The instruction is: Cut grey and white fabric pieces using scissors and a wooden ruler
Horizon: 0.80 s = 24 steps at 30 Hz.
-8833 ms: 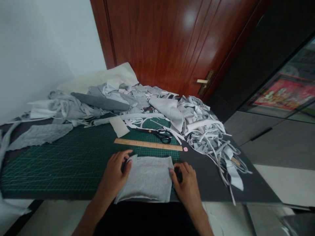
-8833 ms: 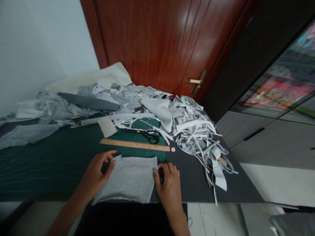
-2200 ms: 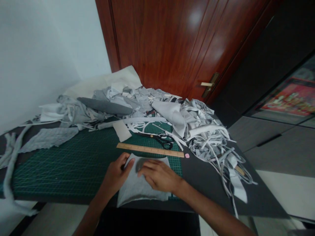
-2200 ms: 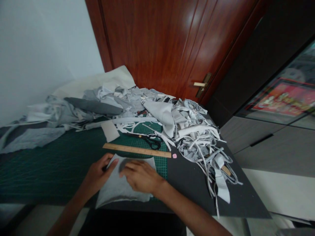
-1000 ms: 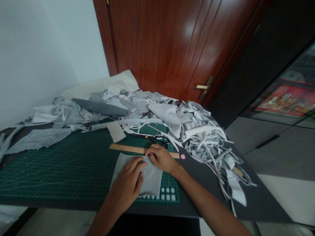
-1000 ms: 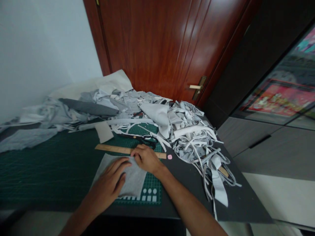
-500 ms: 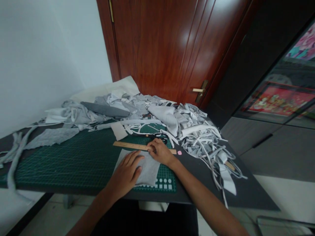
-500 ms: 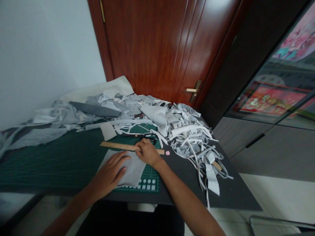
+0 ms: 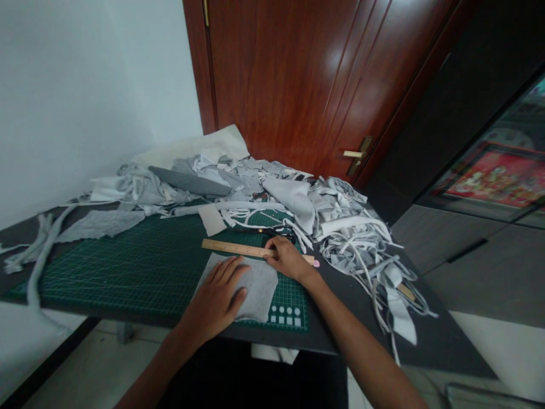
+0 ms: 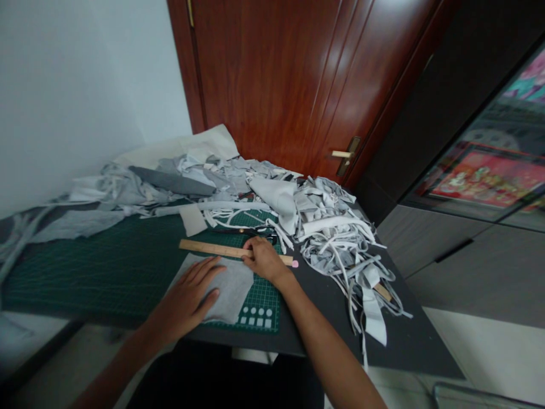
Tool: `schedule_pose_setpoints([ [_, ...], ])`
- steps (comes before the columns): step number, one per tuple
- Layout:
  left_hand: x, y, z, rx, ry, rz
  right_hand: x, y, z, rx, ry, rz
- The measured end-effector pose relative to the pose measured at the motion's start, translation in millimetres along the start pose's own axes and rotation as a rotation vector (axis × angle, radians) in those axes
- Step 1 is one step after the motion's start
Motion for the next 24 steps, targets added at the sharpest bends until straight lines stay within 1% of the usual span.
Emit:
schedule_pose_setpoints([
  [7, 1, -1.2, -1, 0.003, -0.005, -0.028, -19, -2, -5, -0.036, 0.041, -0.045],
  [11, 3, -5.0, -2, 0.036, -0.005, -0.069, -27, -7, -8, 0.008, 0.071, -0.026],
  [13, 4, -7.4, -3, 0.056, 0.01, -0.088, -29, -10, -10, 0.009, 0.029, 0.02],
  [15, 4, -9.0, -5, 0.071, 0.021, -0.12, -31, -10, -12, -0.044, -0.032, 0.043],
  [17, 4, -9.6, -6, 0.084, 0.031, -0.155, -34, -8, -15, -0.11, -0.064, 0.015],
  [19, 3, -9.6, -7, 0.101, 0.047, -0.178, -37, -7, -16, -0.149, -0.075, -0.035],
  [22, 3, -10.0, -8, 0.123, 0.073, -0.197, -45, -7, -17, -0.134, -0.102, -0.093],
  [24, 4, -11.3, -8, 0.136, 0.082, -0.2, -52, -10, -17, -0.104, -0.151, -0.108],
])
Point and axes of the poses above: each hand's wrist, its own z-axis towards the middle knuckle, its own y-axis out of the palm, x = y × z, the point moved 2 cm from there along z, towards the middle knuckle, and after that the axes turned 4 degrees about -z, right-handed, at the moved point
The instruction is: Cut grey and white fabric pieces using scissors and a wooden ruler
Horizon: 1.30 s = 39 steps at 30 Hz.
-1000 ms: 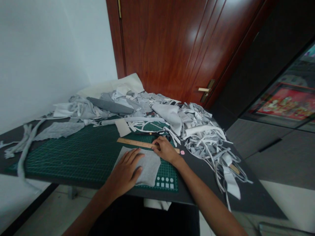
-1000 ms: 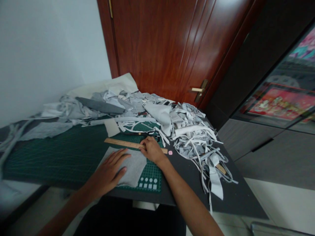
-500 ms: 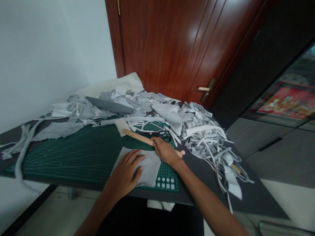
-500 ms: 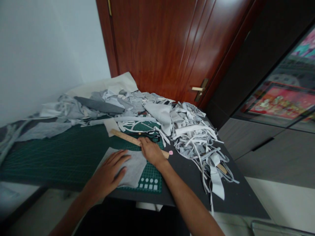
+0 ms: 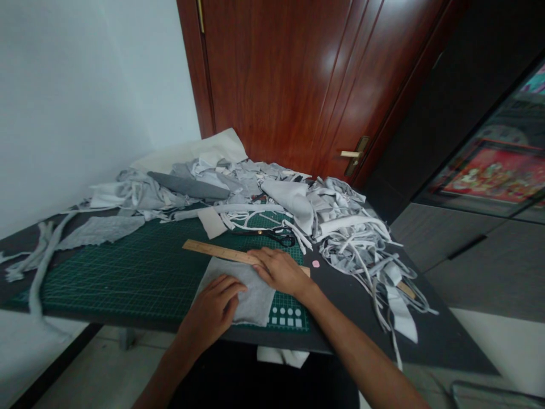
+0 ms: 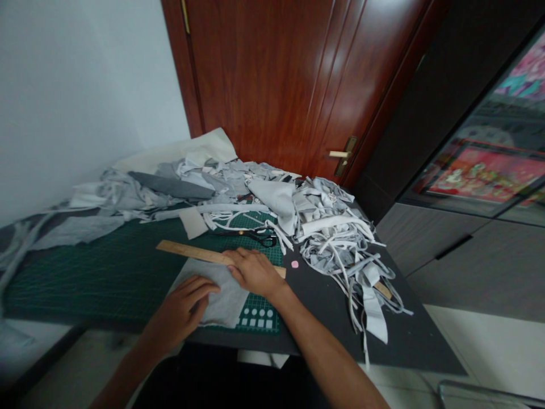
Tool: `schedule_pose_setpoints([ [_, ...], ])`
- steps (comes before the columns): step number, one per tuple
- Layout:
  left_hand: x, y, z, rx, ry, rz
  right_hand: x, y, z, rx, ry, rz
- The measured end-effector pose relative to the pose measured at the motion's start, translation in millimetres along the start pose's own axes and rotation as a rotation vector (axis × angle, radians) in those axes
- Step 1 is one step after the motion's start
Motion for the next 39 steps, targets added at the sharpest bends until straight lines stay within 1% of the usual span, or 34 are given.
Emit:
schedule_pose_setpoints([
  [3, 3, -3.2, 1, 0.028, 0.021, 0.005, -11, -3, 0, 0.035, -0.097, 0.018],
  [5, 6, -6.7, 2, 0.061, 0.034, 0.005, -21, -1, 0, 0.059, -0.136, 0.025],
  [7, 10, -11.9, 3, 0.116, 0.051, -0.01, -31, 4, 0, 0.091, -0.128, 0.009],
  [9, 14, -19.1, 2, 0.195, 0.07, -0.038, -42, 12, 0, 0.107, -0.085, -0.02],
  [12, 16, -32.3, -3, 0.304, 0.052, -0.045, -54, 23, -2, 0.042, -0.079, -0.042],
  [14, 9, -40.8, -9, 0.342, -0.024, -0.007, -55, 27, -5, -0.022, -0.094, -0.027],
  [16, -5, -46.7, -15, 0.321, -0.147, 0.049, -53, 29, -6, -0.059, -0.099, -0.006],
  [18, -23, -48.1, -21, 0.24, -0.229, 0.082, -49, 28, -7, -0.057, -0.084, 0.014],
  [20, -41, -46.5, -25, 0.207, -0.277, 0.118, -44, 28, -6, -0.034, -0.049, 0.021],
  [22, -53, -41.9, -25, 0.173, -0.314, 0.138, -41, 29, -4, -0.017, -0.017, 0.023],
  [24, -58, -36.3, -22, 0.159, -0.348, 0.193, -38, 30, -2, -0.003, 0.003, 0.033],
  [26, -59, -30.9, -15, 0.159, -0.374, 0.275, -34, 31, -1, 0.016, 0.035, 0.05],
  [29, -59, -23.2, 1, 0.146, -0.396, 0.38, -26, 31, 0, 0.041, 0.097, 0.077],
  [31, -63, -17.4, 14, 0.121, -0.402, 0.423, -20, 30, 0, 0.042, 0.11, 0.097],
  [34, -75, -7.6, 32, 0.083, -0.375, 0.372, -11, 28, 0, 0.038, 0.118, 0.099],
  [37, -84, 0.4, 46, 0.066, -0.319, 0.196, -3, 26, 1, 0.05, 0.15, 0.078],
  [39, -86, 2.7, 53, 0.038, -0.3, 0.074, 2, 24, 1, 0.054, 0.166, 0.067],
])
Point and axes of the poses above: each hand's wrist, its own z-axis towards the middle knuckle, its own y-axis out of the palm, x = y × z, the point moved 2 cm from there along z, towards the middle knuckle, and after that the axes turned 4 degrees about -z, right-handed, at the moved point
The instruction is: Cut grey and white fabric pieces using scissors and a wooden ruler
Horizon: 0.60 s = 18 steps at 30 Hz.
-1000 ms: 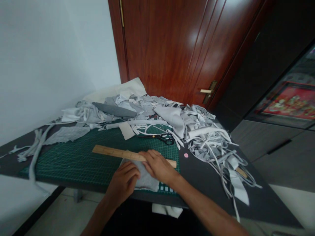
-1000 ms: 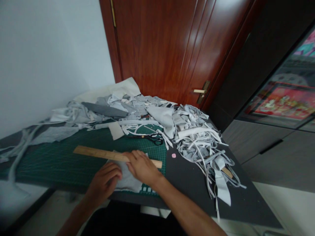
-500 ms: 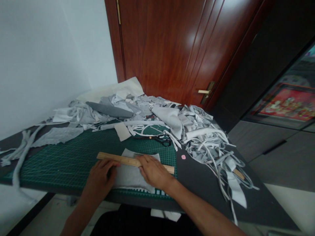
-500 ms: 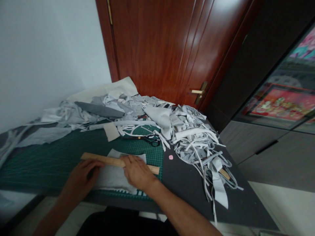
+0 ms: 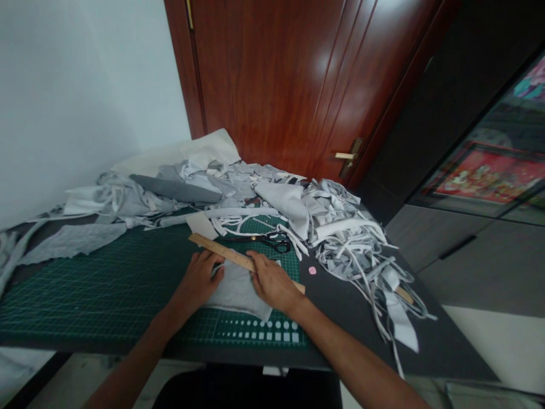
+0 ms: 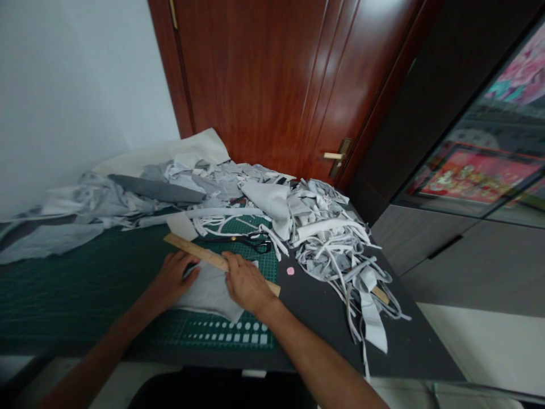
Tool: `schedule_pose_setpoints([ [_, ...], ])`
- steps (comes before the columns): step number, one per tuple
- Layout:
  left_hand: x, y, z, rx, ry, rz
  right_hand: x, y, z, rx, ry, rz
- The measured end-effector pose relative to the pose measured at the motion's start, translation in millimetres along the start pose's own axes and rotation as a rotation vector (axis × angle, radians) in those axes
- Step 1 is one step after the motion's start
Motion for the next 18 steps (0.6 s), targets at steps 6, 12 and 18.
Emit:
schedule_pose_setpoints([
  [6, 1, -4.7, 17, -0.198, -0.257, -0.53, 3, -1, 2, -0.017, 0.023, -0.089],
  [12, -6, -3.8, 30, -0.205, -0.695, -1.035, 9, 4, 1, 0.012, 0.064, -0.14],
  [18, 1, -1.8, 32, 0.005, -0.732, -1.174, 11, 8, -3, 0.035, 0.034, -0.136],
])
Point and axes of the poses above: each hand's wrist, its own z-axis towards the middle knuckle, its own y-axis out of the palm, x = y × z, the point moved 2 cm from there along z, towards the middle knuckle, and after that the axes turned 4 degrees about -z, right-handed, at the moved point
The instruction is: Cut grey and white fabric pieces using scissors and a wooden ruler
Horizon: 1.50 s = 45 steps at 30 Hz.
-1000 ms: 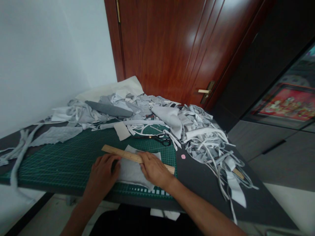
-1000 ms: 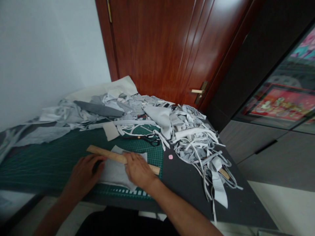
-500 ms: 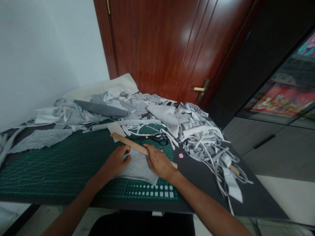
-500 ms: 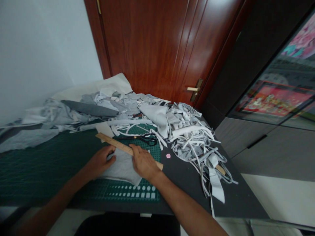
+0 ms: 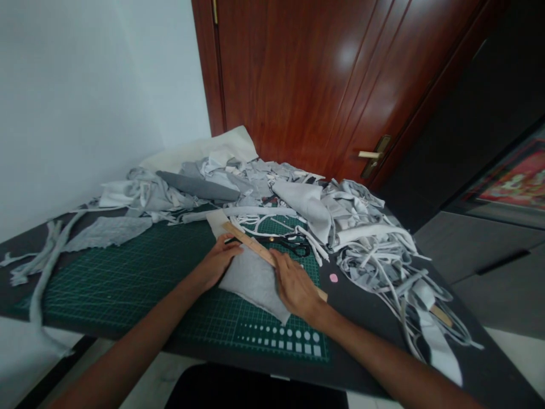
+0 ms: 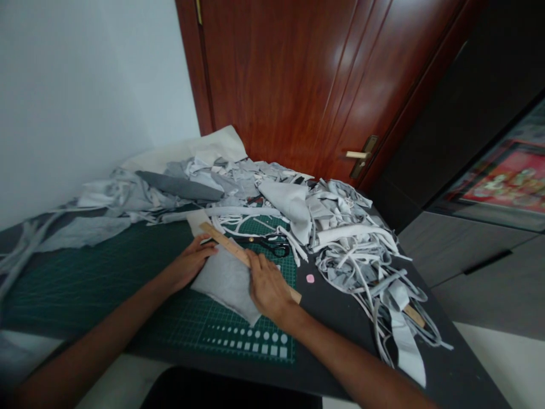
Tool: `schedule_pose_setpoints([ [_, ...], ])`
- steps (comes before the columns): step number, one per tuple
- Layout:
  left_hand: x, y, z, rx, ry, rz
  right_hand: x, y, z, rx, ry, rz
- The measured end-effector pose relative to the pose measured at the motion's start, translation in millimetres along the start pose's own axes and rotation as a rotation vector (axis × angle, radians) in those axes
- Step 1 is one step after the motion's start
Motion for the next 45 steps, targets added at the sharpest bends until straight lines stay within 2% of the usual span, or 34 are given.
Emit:
schedule_pose_setpoints([
  [5, 7, -0.2, -10, -0.055, -0.115, -0.064, -3, -2, -1, -0.037, 0.007, -0.018],
  [10, 6, -15.7, -21, -0.095, -0.201, -0.017, -5, -8, -6, -0.033, -0.043, 0.006],
  [13, 1, -22.6, -30, -0.113, -0.167, 0.037, -7, -12, -9, -0.056, -0.087, 0.034],
  [17, -4, -22.4, -43, -0.112, -0.084, 0.085, -7, -13, -11, -0.098, -0.117, 0.026],
  [21, -6, -20.1, -46, -0.092, -0.119, 0.072, -7, -14, -10, -0.109, -0.131, 0.022],
  [27, -3, -17.7, -46, -0.142, -0.152, 0.026, -8, -18, -10, -0.116, -0.139, 0.038],
  [39, -9, -23.2, -42, 0.054, 0.042, -0.037, -4, -15, -12, -0.086, -0.206, 0.044],
  [45, -7, -18.9, -45, 0.047, 0.056, -0.012, -5, -17, -10, -0.096, -0.204, 0.047],
])
Point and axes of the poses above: each hand's wrist, its own z-axis towards the middle knuckle, its own y-axis out of the palm, x = y × z, the point moved 2 cm from there along z, towards the middle knuckle, and after that the axes turned 4 degrees about -z, right-handed, at the moved point
